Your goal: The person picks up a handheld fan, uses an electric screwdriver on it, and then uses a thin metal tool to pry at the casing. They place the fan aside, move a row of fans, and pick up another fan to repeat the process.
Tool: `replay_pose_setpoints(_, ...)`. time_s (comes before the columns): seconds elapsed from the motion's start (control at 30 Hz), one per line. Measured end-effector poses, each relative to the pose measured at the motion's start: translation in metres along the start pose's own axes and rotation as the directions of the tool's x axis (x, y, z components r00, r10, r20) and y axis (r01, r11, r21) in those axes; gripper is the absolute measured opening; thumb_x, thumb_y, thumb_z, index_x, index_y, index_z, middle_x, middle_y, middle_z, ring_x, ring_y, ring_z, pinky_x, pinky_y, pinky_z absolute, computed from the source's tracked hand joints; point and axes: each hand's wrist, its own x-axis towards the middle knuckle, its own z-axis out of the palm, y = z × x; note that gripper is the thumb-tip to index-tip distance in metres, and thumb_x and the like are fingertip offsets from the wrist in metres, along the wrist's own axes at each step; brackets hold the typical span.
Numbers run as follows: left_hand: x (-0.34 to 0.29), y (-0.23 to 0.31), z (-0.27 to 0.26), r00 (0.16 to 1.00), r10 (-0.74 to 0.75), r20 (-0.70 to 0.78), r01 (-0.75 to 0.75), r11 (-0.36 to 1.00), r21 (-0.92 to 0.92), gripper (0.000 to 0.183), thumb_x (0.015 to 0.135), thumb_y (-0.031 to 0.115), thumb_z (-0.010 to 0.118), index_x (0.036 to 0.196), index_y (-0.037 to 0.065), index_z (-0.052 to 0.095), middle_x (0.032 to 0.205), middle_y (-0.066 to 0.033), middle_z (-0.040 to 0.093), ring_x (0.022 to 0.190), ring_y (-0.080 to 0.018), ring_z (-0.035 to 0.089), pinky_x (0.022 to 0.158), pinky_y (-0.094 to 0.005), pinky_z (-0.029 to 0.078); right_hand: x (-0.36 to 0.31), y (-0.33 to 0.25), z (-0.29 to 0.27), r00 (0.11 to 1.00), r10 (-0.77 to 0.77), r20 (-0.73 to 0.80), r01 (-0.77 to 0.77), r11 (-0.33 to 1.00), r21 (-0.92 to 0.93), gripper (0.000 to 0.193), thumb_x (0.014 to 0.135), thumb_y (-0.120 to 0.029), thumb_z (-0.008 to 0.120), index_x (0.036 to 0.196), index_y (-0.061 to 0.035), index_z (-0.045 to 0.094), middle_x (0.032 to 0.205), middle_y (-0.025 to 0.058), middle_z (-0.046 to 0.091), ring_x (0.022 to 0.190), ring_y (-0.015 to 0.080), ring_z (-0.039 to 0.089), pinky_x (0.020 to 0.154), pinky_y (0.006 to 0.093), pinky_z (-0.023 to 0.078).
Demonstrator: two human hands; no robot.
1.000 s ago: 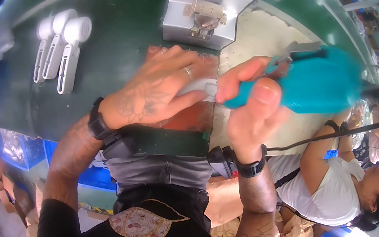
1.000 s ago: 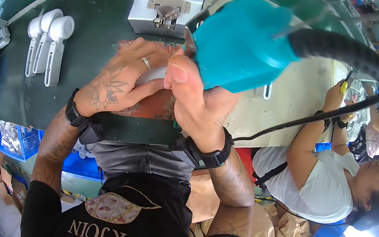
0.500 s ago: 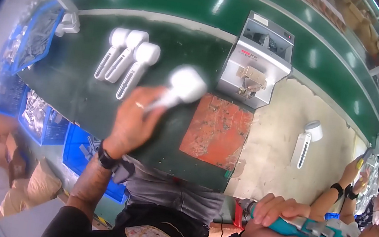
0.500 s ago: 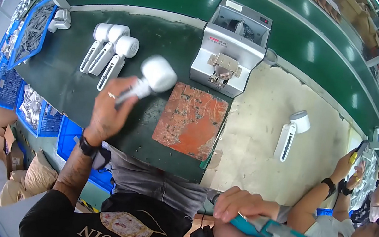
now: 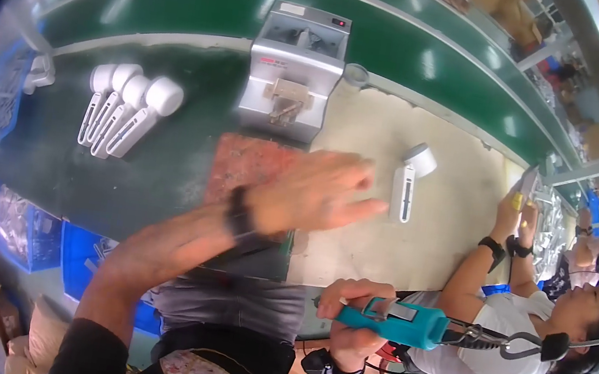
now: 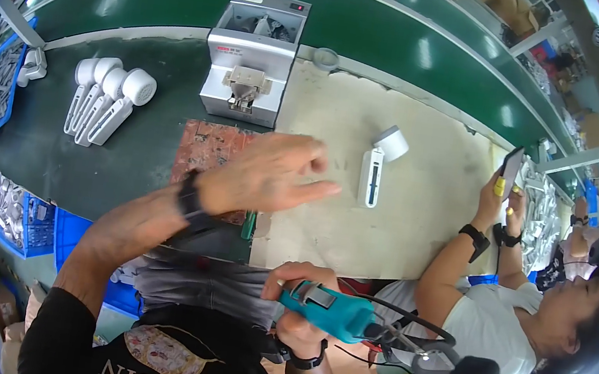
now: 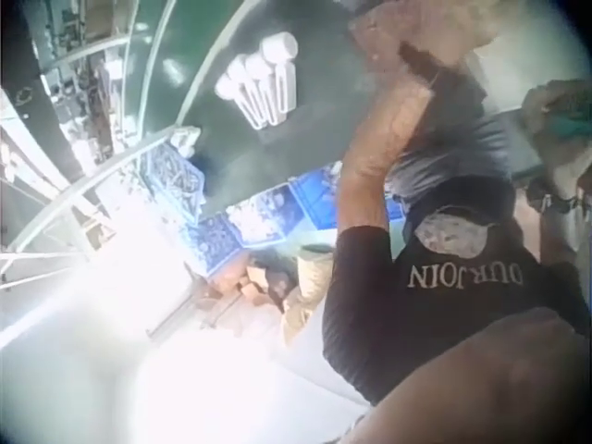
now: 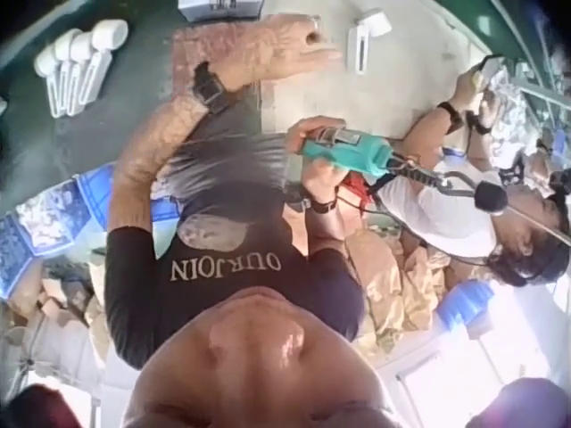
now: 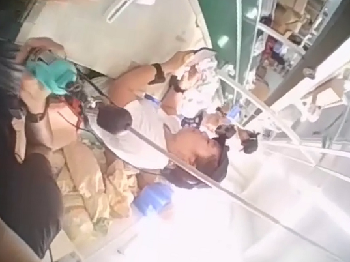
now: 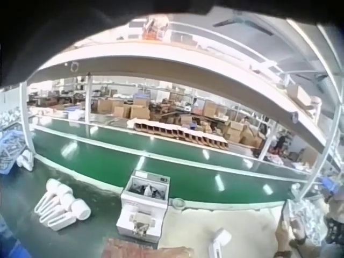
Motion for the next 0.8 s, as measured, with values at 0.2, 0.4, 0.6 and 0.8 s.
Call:
replay_pose_setpoints(0.2, 0.082, 0.004, 0.061, 0.976, -0.193, 0.099, 0.176, 0.972, 0.159, 0.062, 0.090, 0.059, 0.065, 0.100, -0.002, 0.065, 0.096, -0.0167, 0.071, 0.097, -0.0356, 0.067, 0.089, -0.0456, 0.052, -0.010, -0.003, 0.005, 0.999, 0.008, -0.053, -0.010, 0.999, -0.052, 0.079, 0.090, -0.073, 0.062, 0.112, 0.0025, 0.050, 0.073, 0.0107, 0.057, 0.062, 0.0213, 0.058, 0.058, 0.0331, 0.049)
replay_pose_setpoints(0.4, 0.065, -0.019, 0.067, 0.987, -0.154, -0.042, 0.157, 0.984, 0.084, 0.035, 0.088, 0.037, 0.066, 0.104, 0.006, 0.069, 0.101, -0.0125, 0.070, 0.095, -0.0355, 0.067, 0.085, -0.0474, 0.052, 0.001, 0.019, -0.016, 0.988, -0.054, -0.147, 0.033, 0.990, -0.139, 0.069, 0.092, -0.061, 0.070, 0.110, 0.0048, 0.057, 0.077, 0.0110, 0.061, 0.065, 0.0201, 0.060, 0.058, 0.0318, 0.048)
replay_pose_setpoints(0.6, -0.016, -0.003, 0.001, 0.947, 0.253, -0.196, -0.270, 0.961, -0.060, 0.023, 0.077, 0.010, 0.076, 0.099, 0.006, 0.069, 0.089, -0.0108, 0.065, 0.084, -0.0341, 0.066, 0.071, -0.0416, 0.054, 0.040, 0.042, -0.032, 0.960, -0.123, -0.251, 0.037, 0.946, -0.323, 0.066, 0.096, -0.058, 0.066, 0.112, 0.0053, 0.058, 0.077, 0.0073, 0.060, 0.071, 0.0191, 0.061, 0.065, 0.0321, 0.050)
replay_pose_setpoints(0.8, -0.069, -0.025, -0.048, 0.969, 0.218, -0.120, -0.218, 0.976, 0.011, 0.024, 0.077, 0.006, 0.078, 0.100, 0.005, 0.070, 0.091, -0.0096, 0.066, 0.083, -0.0316, 0.065, 0.074, -0.0411, 0.053, 0.060, 0.049, -0.015, 0.974, -0.113, -0.197, 0.043, 0.943, -0.331, 0.076, 0.093, -0.068, 0.064, 0.115, 0.0048, 0.056, 0.078, 0.0056, 0.057, 0.074, 0.0213, 0.062, 0.067, 0.0334, 0.051)
